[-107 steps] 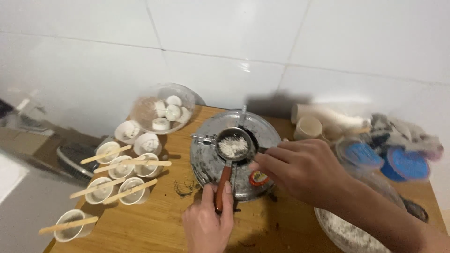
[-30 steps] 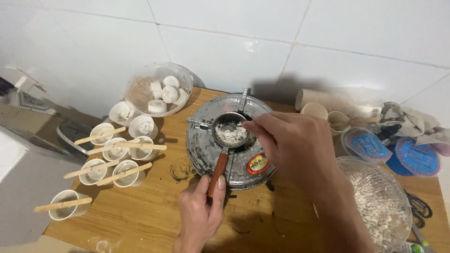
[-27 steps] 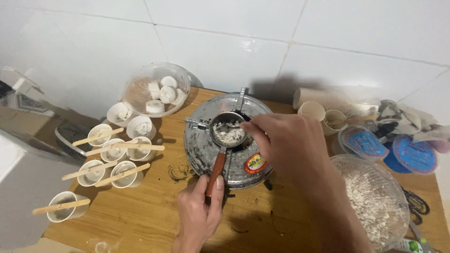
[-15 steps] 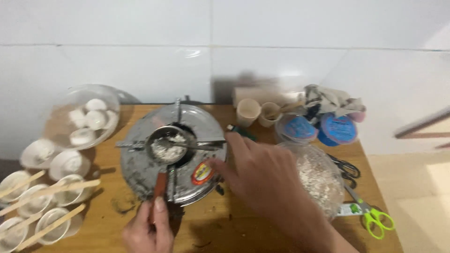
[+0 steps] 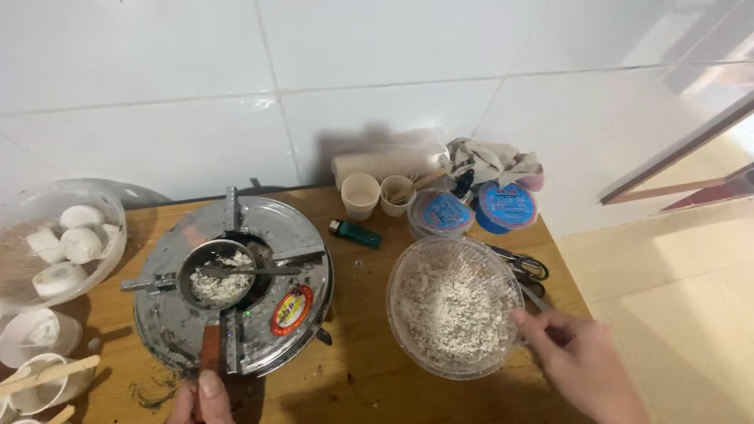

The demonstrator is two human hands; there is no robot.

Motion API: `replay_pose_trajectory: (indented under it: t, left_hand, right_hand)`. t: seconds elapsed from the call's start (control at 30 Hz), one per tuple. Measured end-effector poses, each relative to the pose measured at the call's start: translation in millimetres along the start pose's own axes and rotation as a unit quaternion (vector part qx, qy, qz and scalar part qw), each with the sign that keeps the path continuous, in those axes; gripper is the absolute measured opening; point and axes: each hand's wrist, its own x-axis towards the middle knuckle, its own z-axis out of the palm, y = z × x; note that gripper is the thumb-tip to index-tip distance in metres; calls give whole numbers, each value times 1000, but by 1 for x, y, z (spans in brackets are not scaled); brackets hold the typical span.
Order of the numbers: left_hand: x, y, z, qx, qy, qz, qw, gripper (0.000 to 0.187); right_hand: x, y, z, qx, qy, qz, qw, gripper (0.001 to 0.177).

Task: Transferring wax flakes into a small pot on a portable stove and stirring them as they melt.

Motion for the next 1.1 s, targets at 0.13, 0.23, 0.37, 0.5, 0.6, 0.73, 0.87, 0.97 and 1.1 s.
replay_pose_trajectory:
  t: [0.13,0.23,0.37,0.5,0.6,0.73,0.87,0.97,1.1]
  left_hand:
    - [32,53,-32,-43,-20,-210,977,50]
    - [38,51,-40,-42,18,-133,990,44]
    - [47,56,-52,-112,-16,-83,990,36]
    - [46,52,-49,-92,-16,-38,995,36]
    - [49,58,-52,-101,-11,-7,995,39]
    - [48,58,-51,-102,1,-14,995,36]
    - [45,54,-49,-98,-3,-23,995,34]
    - [48,54,-55,-100,-7,-26,995,35]
    - [51,59,-62,-107,-22,-25,994,36]
  right_hand:
    - [2,4,2,1,-59,-8,998,54]
    - [15,12,6,28,-4,30,999,47]
    - [31,10,1,-123,53,66,989,60]
    - [55,16,2,-50,218,-230,947,37]
    - [-45,-131,-10,-129,187,-247,942,32]
    - [-71,-188,35,-190,109,-473,853,38]
    - [-68,-230,64,-271,-17,-429,861,44]
    - [-63,-253,78,-301,-74,-388,868,42]
    - [-57,-266,90,-339,-104,-365,861,42]
